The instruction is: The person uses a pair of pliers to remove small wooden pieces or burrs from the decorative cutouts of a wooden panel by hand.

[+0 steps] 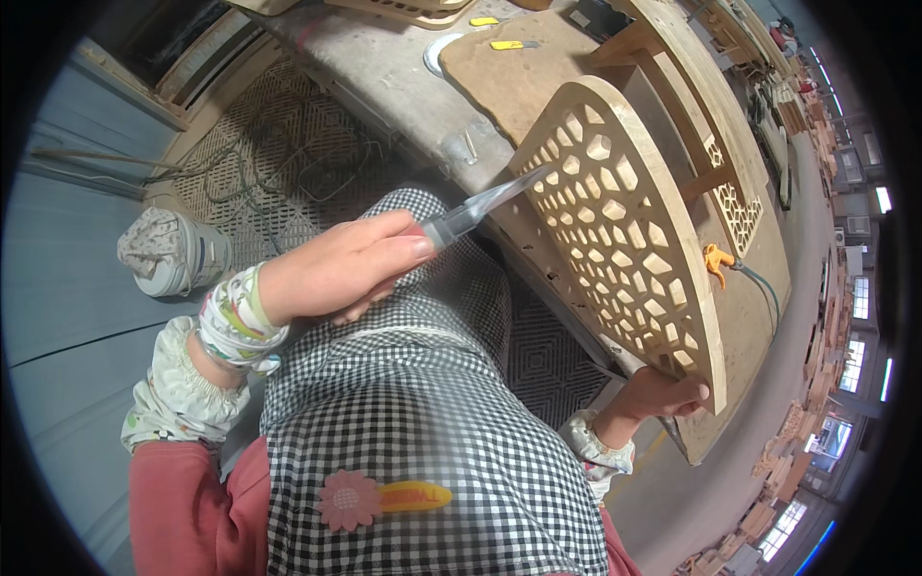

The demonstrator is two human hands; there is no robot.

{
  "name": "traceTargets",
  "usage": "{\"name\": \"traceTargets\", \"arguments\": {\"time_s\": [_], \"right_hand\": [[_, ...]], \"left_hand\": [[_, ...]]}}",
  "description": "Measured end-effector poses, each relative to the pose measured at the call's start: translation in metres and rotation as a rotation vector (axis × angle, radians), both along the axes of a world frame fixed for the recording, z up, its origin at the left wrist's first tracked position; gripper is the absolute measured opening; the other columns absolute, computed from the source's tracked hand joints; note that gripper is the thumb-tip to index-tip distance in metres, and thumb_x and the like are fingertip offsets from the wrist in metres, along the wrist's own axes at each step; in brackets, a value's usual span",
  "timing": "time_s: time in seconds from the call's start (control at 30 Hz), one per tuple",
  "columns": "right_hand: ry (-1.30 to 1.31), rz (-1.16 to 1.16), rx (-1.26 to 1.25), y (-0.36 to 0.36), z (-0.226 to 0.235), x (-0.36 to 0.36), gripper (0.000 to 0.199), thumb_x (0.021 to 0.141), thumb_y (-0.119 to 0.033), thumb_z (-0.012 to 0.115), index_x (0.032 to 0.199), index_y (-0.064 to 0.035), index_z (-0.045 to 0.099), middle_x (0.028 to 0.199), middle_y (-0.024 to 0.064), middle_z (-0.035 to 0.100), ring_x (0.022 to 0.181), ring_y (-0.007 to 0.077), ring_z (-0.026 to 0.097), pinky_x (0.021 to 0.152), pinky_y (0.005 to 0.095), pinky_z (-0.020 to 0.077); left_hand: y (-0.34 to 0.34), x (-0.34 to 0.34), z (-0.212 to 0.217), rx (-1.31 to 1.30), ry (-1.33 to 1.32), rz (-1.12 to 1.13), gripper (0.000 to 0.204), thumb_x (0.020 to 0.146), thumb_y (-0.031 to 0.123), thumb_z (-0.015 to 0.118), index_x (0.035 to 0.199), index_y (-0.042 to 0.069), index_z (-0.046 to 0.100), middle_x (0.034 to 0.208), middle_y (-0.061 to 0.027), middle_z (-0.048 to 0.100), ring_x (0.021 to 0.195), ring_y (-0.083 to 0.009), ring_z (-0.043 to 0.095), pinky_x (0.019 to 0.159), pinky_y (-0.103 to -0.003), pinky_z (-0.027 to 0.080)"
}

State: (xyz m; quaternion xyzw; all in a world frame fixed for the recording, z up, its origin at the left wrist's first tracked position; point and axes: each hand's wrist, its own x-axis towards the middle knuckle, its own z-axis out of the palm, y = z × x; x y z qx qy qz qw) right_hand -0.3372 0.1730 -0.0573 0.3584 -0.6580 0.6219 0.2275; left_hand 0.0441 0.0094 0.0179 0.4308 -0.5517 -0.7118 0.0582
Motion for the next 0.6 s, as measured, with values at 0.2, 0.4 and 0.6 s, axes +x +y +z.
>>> {"name": "traceTargets", "arguments": {"time_s": [0.2, 0.4, 0.6], "right_hand": [[-0.059, 0.01, -0.014, 0.0, 0.0, 0.001, 0.081, 0.11, -0.072, 0.032, 0.095, 0.0024, 0.061, 0.089, 0.0085, 0.062, 0.079, 0.0193, 0.062, 0.07, 0.037, 0.0525], [-0.097, 0.067, -0.013, 0.007, -0.009, -0.005, 0.082, 0.107, -0.078, 0.032, 0.095, 0.0, 0.054, 0.088, 0.0116, 0.065, 0.079, 0.0191, 0.063, 0.072, 0.0362, 0.0548], [0.129, -0.116, 0.171, 0.017, -0.013, -0.014, 0.082, 0.108, -0.078, 0.03, 0.095, 0.0001, 0.054, 0.089, 0.0138, 0.067, 0.079, 0.021, 0.066, 0.073, 0.0376, 0.0592]], "left_hand": [[-0.012, -0.017, -0.002, -0.015, 0.002, -0.038, 0.033, 0.113, 0.04, 0.05, 0.105, 0.009, 0.054, 0.073, 0.0018, 0.054, 0.049, -0.0056, 0.049, 0.043, -0.023, 0.04], [-0.019, -0.029, -0.003, -0.013, 0.001, -0.038, 0.034, 0.113, 0.041, 0.05, 0.105, 0.009, 0.055, 0.075, 0.0015, 0.055, 0.05, -0.0055, 0.049, 0.043, -0.023, 0.04], [-0.019, -0.033, -0.001, -0.017, 0.009, -0.028, 0.034, 0.114, 0.04, 0.049, 0.107, 0.008, 0.056, 0.075, 0.0016, 0.055, 0.05, -0.0052, 0.049, 0.045, -0.022, 0.04]]}}
